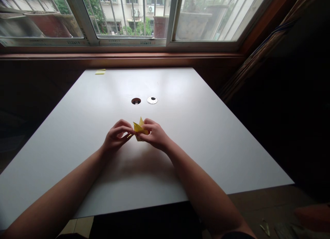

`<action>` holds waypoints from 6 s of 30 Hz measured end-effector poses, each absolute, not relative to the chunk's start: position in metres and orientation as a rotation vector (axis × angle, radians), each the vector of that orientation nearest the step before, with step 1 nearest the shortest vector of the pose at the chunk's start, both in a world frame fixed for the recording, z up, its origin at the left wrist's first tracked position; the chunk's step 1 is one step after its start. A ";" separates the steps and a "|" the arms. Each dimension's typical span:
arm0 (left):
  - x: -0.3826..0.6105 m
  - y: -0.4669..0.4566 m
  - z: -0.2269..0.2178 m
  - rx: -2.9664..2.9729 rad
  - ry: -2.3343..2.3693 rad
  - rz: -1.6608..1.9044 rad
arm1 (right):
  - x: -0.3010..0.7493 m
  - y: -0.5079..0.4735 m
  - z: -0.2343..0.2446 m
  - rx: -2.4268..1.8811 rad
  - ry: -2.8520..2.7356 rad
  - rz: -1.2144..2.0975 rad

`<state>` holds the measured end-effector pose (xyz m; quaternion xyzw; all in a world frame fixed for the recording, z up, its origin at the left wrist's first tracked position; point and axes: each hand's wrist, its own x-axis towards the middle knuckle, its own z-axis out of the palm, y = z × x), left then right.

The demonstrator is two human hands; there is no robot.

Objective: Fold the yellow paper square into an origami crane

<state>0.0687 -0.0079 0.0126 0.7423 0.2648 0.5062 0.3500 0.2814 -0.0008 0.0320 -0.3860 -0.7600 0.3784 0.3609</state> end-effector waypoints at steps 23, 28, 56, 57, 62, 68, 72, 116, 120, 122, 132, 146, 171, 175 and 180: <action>0.079 -0.003 0.002 1.239 0.891 1.042 | 0.284 0.004 0.017 -0.942 -2.205 0.118; 0.079 -0.001 0.000 1.199 0.889 1.079 | 0.283 0.003 0.018 -0.950 -2.184 0.213; 0.081 -0.009 0.006 1.674 1.001 1.304 | 0.278 0.003 0.017 -0.952 -2.021 0.572; 0.081 -0.009 0.007 1.690 1.003 1.308 | 0.278 0.003 0.016 -0.940 -2.032 0.553; 0.079 -0.004 0.002 1.670 1.009 1.245 | 0.280 0.003 0.015 -0.905 -2.084 0.501; 0.075 0.001 -0.003 1.755 1.034 1.194 | 0.282 0.004 0.015 -0.875 -2.143 0.460; 0.075 0.001 -0.001 1.850 1.062 1.187 | 0.282 0.004 0.014 -0.868 -2.163 0.406; 0.083 -0.009 0.009 1.412 0.889 1.191 | 0.277 0.006 0.015 -0.886 -1.774 0.818; 0.084 -0.008 0.007 1.406 0.826 1.151 | 0.277 0.006 0.015 -0.866 -1.742 0.820; 0.084 -0.008 0.005 1.427 0.823 1.129 | 0.277 0.006 0.015 -0.854 -1.733 0.821; 0.082 -0.008 0.007 1.369 0.772 1.105 | 0.276 0.002 0.018 -0.864 -1.777 0.595; 0.081 -0.008 0.009 1.319 0.808 1.218 | 0.277 0.001 0.021 -0.760 -1.886 0.506; 0.077 -0.007 0.005 1.551 0.759 1.286 | 0.277 0.005 0.017 -0.884 -1.607 0.824; 0.074 -0.007 0.006 1.739 0.761 1.239 | 0.277 0.006 0.019 -0.853 -1.521 0.898; 0.072 -0.010 0.009 1.902 0.771 1.271 | 0.276 0.006 0.021 -0.831 -1.488 0.955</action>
